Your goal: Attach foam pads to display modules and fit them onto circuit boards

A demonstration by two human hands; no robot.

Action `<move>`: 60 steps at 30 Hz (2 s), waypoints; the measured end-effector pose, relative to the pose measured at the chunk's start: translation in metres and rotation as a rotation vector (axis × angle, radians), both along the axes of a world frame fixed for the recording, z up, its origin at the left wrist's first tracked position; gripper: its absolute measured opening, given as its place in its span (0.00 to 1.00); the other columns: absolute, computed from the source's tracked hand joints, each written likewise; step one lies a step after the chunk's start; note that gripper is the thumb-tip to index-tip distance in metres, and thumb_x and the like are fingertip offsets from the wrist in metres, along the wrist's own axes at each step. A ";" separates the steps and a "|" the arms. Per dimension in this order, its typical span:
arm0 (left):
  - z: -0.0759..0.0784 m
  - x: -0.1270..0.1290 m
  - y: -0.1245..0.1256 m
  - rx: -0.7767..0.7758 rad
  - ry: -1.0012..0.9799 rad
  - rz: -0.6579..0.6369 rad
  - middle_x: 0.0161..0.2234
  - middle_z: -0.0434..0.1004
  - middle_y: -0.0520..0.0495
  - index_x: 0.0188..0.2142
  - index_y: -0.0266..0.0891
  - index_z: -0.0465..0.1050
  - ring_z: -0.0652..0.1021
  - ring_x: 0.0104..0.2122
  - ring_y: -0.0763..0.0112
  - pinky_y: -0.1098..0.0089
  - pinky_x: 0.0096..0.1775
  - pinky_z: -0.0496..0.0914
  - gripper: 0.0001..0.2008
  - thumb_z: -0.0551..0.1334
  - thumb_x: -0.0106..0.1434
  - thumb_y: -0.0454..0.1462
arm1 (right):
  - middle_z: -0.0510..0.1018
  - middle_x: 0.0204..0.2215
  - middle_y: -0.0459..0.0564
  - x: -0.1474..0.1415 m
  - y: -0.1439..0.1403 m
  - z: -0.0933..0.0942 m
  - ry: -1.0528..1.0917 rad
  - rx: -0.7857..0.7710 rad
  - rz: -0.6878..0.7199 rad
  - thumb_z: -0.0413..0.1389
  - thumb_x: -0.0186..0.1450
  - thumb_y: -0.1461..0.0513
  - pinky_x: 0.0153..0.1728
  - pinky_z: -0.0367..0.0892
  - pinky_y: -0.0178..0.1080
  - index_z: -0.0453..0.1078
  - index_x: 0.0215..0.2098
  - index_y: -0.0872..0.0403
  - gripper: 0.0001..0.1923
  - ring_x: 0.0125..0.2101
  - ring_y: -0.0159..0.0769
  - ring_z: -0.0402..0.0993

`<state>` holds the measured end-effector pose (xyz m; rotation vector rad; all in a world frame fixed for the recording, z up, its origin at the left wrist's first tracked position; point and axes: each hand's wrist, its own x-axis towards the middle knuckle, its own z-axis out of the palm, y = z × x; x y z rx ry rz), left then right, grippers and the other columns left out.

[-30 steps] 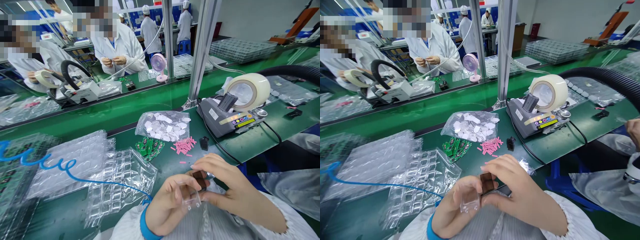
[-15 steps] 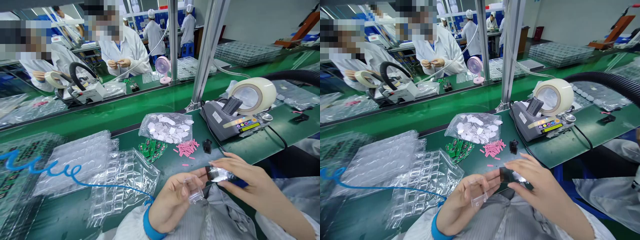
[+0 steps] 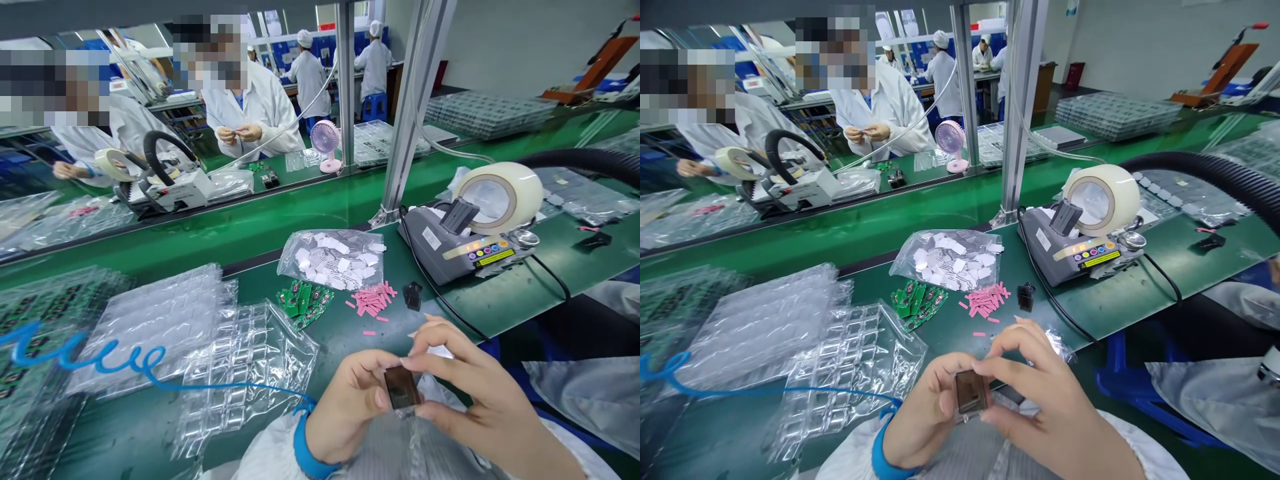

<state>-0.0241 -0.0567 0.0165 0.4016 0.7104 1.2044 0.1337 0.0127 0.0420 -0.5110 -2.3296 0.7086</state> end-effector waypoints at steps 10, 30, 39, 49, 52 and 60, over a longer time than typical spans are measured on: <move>-0.002 -0.002 -0.001 0.084 0.025 0.003 0.27 0.77 0.49 0.33 0.37 0.76 0.74 0.29 0.74 0.75 0.33 0.65 0.19 0.71 0.43 0.44 | 0.68 0.42 0.53 0.001 -0.003 -0.004 -0.161 0.028 0.048 0.51 0.65 0.63 0.53 0.56 0.52 0.60 0.53 0.51 0.17 0.46 0.40 0.64; -0.030 -0.027 -0.018 -0.077 -0.139 0.175 0.32 0.78 0.45 0.36 0.38 0.76 0.75 0.36 0.67 0.61 0.47 0.65 0.19 0.71 0.45 0.42 | 0.73 0.36 0.53 -0.014 0.100 -0.100 -0.676 -0.082 -0.519 0.55 0.59 0.64 0.36 0.59 0.43 0.69 0.35 0.54 0.05 0.38 0.45 0.69; -0.031 -0.028 -0.015 -0.060 -0.117 0.171 0.31 0.76 0.46 0.36 0.38 0.75 0.74 0.35 0.67 0.61 0.45 0.65 0.19 0.70 0.45 0.43 | 0.75 0.30 0.50 -0.055 0.062 -0.113 -0.709 -0.013 -0.280 0.58 0.59 0.64 0.35 0.57 0.42 0.70 0.26 0.55 0.04 0.35 0.42 0.70; -0.014 -0.017 -0.016 0.045 0.073 0.115 0.28 0.77 0.47 0.33 0.36 0.76 0.73 0.30 0.72 0.72 0.37 0.64 0.21 0.70 0.43 0.47 | 0.73 0.24 0.41 -0.025 0.014 -0.006 0.013 0.123 0.037 0.50 0.66 0.61 0.49 0.52 0.47 0.69 0.28 0.50 0.11 0.31 0.32 0.65; -0.011 -0.013 -0.014 0.041 0.071 0.097 0.26 0.75 0.51 0.32 0.38 0.77 0.70 0.24 0.78 0.75 0.30 0.63 0.21 0.72 0.40 0.46 | 0.73 0.20 0.37 -0.028 -0.006 0.017 0.074 0.252 0.000 0.50 0.64 0.68 0.52 0.45 0.48 0.66 0.23 0.51 0.13 0.27 0.29 0.62; -0.014 -0.015 -0.012 0.032 0.101 0.076 0.23 0.73 0.52 0.32 0.38 0.77 0.67 0.20 0.81 0.76 0.27 0.62 0.19 0.72 0.39 0.44 | 0.72 0.20 0.39 -0.028 -0.001 0.018 -0.089 0.404 0.085 0.46 0.65 0.71 0.54 0.44 0.52 0.66 0.22 0.53 0.16 0.29 0.30 0.63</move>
